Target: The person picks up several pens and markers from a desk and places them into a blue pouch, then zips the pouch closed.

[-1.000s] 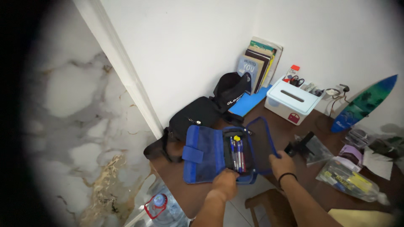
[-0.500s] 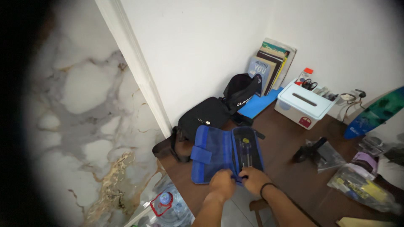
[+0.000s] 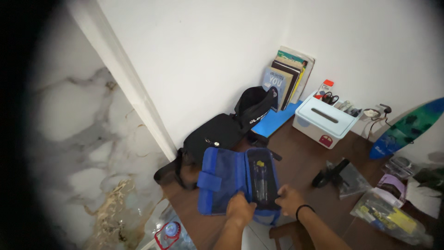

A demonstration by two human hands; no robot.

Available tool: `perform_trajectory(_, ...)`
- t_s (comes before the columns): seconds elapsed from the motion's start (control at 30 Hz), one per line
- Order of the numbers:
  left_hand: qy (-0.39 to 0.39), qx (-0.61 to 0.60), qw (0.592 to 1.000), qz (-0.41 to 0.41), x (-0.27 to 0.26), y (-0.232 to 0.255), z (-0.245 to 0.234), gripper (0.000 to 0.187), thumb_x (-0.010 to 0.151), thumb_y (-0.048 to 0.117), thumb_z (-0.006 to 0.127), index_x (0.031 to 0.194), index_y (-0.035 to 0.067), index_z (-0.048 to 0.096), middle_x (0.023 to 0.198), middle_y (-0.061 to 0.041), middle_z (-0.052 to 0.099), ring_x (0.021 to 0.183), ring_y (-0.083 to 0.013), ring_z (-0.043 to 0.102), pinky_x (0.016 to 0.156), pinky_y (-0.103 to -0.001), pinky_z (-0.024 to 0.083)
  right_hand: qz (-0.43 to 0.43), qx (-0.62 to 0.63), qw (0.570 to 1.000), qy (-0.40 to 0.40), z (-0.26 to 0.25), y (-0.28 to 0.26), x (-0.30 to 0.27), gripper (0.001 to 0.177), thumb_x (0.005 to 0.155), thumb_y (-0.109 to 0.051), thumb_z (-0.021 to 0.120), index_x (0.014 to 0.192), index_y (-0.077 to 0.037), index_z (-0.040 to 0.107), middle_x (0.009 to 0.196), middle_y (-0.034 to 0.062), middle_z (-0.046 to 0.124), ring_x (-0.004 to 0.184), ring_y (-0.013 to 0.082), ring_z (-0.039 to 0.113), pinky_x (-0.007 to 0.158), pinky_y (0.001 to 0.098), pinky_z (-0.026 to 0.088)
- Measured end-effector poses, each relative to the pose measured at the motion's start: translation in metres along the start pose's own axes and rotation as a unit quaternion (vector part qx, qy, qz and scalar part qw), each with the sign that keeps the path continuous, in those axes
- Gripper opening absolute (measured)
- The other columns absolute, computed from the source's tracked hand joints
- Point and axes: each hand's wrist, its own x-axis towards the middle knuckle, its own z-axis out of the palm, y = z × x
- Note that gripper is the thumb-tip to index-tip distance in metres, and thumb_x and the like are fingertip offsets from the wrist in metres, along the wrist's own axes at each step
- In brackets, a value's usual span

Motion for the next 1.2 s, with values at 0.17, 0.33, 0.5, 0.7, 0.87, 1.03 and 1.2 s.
perform_trajectory(0.17, 0.016, 0.002, 1.000, -0.002, 0.025, 0.007, 0.013, 0.048, 0.084, 0.010, 0.065, 0.131, 0.003, 0.059, 0.129, -0.025, 0.065, 0.126, -0.0397, 0.059, 0.110, -0.044, 0.046, 0.008, -0.003, 0.997, -0.081, -0.025, -0.004, 0.031, 0.023, 0.092, -0.003, 0.066, 0.114, -0.006, 0.065, 0.075, 0.0107, 0.061, 0.056, 0.0176, 0.056, 0.048, 0.0321, 0.045)
perform_trajectory(0.33, -0.054, 0.083, 0.995, -0.030, 0.036, 0.020, 0.003, 0.050, 0.086, 0.015, 0.067, 0.133, 0.003, 0.054, 0.133, -0.025, 0.061, 0.129, -0.0395, 0.057, 0.110, -0.043, 0.046, 0.028, 0.007, 0.999, -0.041, -0.050, -0.061, 0.052, 0.049, 0.093, -0.004, 0.057, 0.140, -0.017, 0.055, 0.090, 0.0100, 0.069, 0.064, 0.0213, 0.058, 0.054, 0.0365, 0.047)
perform_trajectory(0.5, 0.043, 0.082, 0.995, 0.023, 0.057, 0.032, 0.000, 0.053, 0.086, 0.020, 0.071, 0.134, 0.008, 0.053, 0.132, -0.019, 0.060, 0.126, -0.0379, 0.055, 0.107, -0.046, 0.045, -0.019, -0.017, 0.999, -0.043, -0.049, -0.107, 0.075, 0.062, 0.097, -0.013, 0.063, 0.156, -0.020, 0.046, 0.110, 0.0154, 0.074, 0.077, 0.0195, 0.064, 0.062, 0.0356, 0.056)
perform_trajectory(0.7, 0.146, 0.099, 0.961, 0.215, 0.117, 0.068, -0.005, 0.039, 0.087, 0.017, 0.067, 0.125, 0.009, 0.064, 0.129, -0.012, 0.064, 0.125, -0.0338, 0.055, 0.102, -0.047, 0.045, -0.166, -0.078, 0.982, 0.040, -0.015, -0.086, 0.127, 0.064, 0.084, -0.014, 0.082, 0.141, -0.011, 0.054, 0.123, 0.0103, 0.071, 0.106, 0.0237, 0.072, 0.091, 0.0380, 0.058)
perform_trajectory(0.87, 0.112, 0.133, 0.951, 0.255, 0.177, 0.113, 0.013, 0.032, 0.094, 0.024, 0.065, 0.122, 0.011, 0.071, 0.125, -0.014, 0.068, 0.122, -0.0352, 0.060, 0.104, -0.048, 0.044, -0.271, 0.031, 0.951, 0.144, 0.010, -0.068, 0.136, 0.041, 0.075, 0.001, 0.081, 0.111, -0.006, 0.062, 0.112, 0.0121, 0.074, 0.107, 0.0242, 0.070, 0.094, 0.0380, 0.053)
perform_trajectory(1.03, 0.036, 0.186, 0.975, 0.115, 0.194, 0.139, 0.027, 0.053, 0.085, 0.048, 0.079, 0.114, 0.004, 0.073, 0.129, -0.018, 0.065, 0.125, -0.0371, 0.058, 0.105, -0.047, 0.045, -0.215, 0.107, 0.963, 0.119, 0.006, -0.063, 0.127, 0.033, 0.079, 0.000, 0.080, 0.104, -0.006, 0.059, 0.100, 0.0106, 0.076, 0.097, 0.0214, 0.073, 0.090, 0.0349, 0.057)
perform_trajectory(1.2, -0.008, 0.116, 0.990, 0.086, 0.196, 0.142, 0.022, 0.035, 0.086, 0.045, 0.072, 0.105, 0.016, 0.079, 0.121, -0.013, 0.072, 0.118, -0.0344, 0.066, 0.102, -0.048, 0.050, -0.238, 0.160, 0.952, 0.104, 0.000, -0.071, 0.113, 0.022, 0.083, 0.009, 0.068, 0.096, -0.005, 0.057, 0.097, 0.0109, 0.075, 0.095, 0.0229, 0.072, 0.088, 0.0360, 0.057)
